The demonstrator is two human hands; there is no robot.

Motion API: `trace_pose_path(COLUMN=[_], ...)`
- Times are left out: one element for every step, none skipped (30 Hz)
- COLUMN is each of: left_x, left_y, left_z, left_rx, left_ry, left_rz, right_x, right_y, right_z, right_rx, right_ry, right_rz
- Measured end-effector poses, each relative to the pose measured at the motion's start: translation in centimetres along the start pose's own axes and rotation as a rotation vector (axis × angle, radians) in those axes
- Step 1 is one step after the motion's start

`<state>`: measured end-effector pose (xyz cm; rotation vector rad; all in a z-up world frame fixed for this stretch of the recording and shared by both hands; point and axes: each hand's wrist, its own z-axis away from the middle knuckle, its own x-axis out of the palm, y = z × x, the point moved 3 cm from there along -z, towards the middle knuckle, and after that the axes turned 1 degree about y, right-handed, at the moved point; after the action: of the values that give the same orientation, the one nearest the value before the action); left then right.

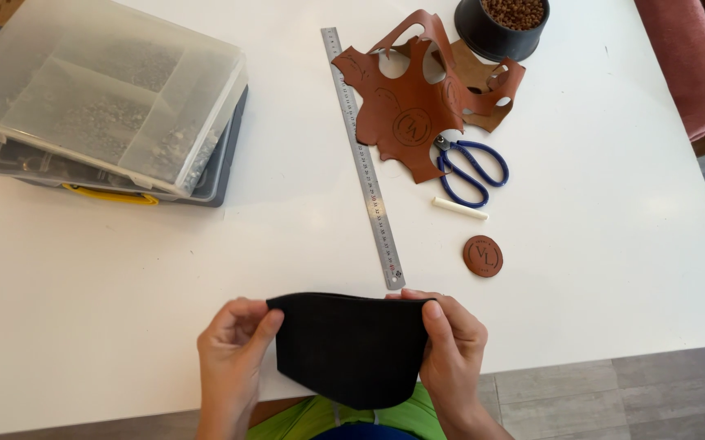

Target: Marking a piece of black material using a leather template, ruler, and chalk for layout

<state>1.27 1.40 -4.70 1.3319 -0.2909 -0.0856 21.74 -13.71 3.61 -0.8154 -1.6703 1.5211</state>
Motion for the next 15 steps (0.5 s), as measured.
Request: trace_pose_path(left_x=[1.0,2.3,3.9,4.9,6.4,7.8,8.8,10.0,11.3,11.8,12.4,12.9,13.2,13.6,14.0], left_y=[3.2,7.4,11.2,12.0,12.8,13.6,13.5,13.4,13.3,13.2,13.0,12.7,12.9,12.8,12.8], left_z=[0.2,0.6,1.2,1.5,2.0,2.6,2.1,1.8,1.5,0.8,0.0,-0.7,-1.2,-1.9,-2.5], left_rx=[0.002,0.332,0.660,0.661,0.776,0.889,0.891,0.927,0.963,0.973,0.908,0.835,0.837,0.700,0.561], left_ry=[-0.001,-0.031,-0.059,-0.059,-0.221,-0.383,-0.381,-0.488,-0.595,-0.602,-0.677,-0.761,-0.777,-0.846,-0.913], left_rz=[0.000,-0.380,-0.762,-0.759,-0.748,-0.733,-0.731,-0.751,-0.770,-0.764,-0.711,-0.659,-0.656,-0.622,-0.588], right_x=[0.3,0.6,1.0,1.4,1.8,2.3,2.7,3.2,3.5,3.5,3.4,3.3,2.8,2.6,2.3], right_y=[-0.5,-1.3,-2.0,-1.9,-2.0,-2.1,-2.4,-2.9,-3.4,-3.5,-3.7,-3.9,-4.2,-4.6,-5.0], right_z=[-0.1,-0.3,-0.4,-0.3,-0.2,0.0,0.0,0.1,0.1,-0.3,-0.7,-0.9,-1.8,-2.8,-3.7], right_rx=[-0.002,-0.095,-0.189,-0.191,-0.255,-0.320,-0.323,-0.380,-0.437,-0.445,-0.478,-0.502,-0.500,-0.551,-0.598], right_ry=[0.000,-0.019,-0.038,-0.037,-0.069,-0.102,-0.102,-0.110,-0.118,-0.109,-0.085,-0.055,-0.039,-0.075,-0.112], right_rz=[-0.001,0.134,0.268,0.270,0.251,0.231,0.233,0.222,0.210,0.212,0.257,0.304,0.308,0.451,0.596])
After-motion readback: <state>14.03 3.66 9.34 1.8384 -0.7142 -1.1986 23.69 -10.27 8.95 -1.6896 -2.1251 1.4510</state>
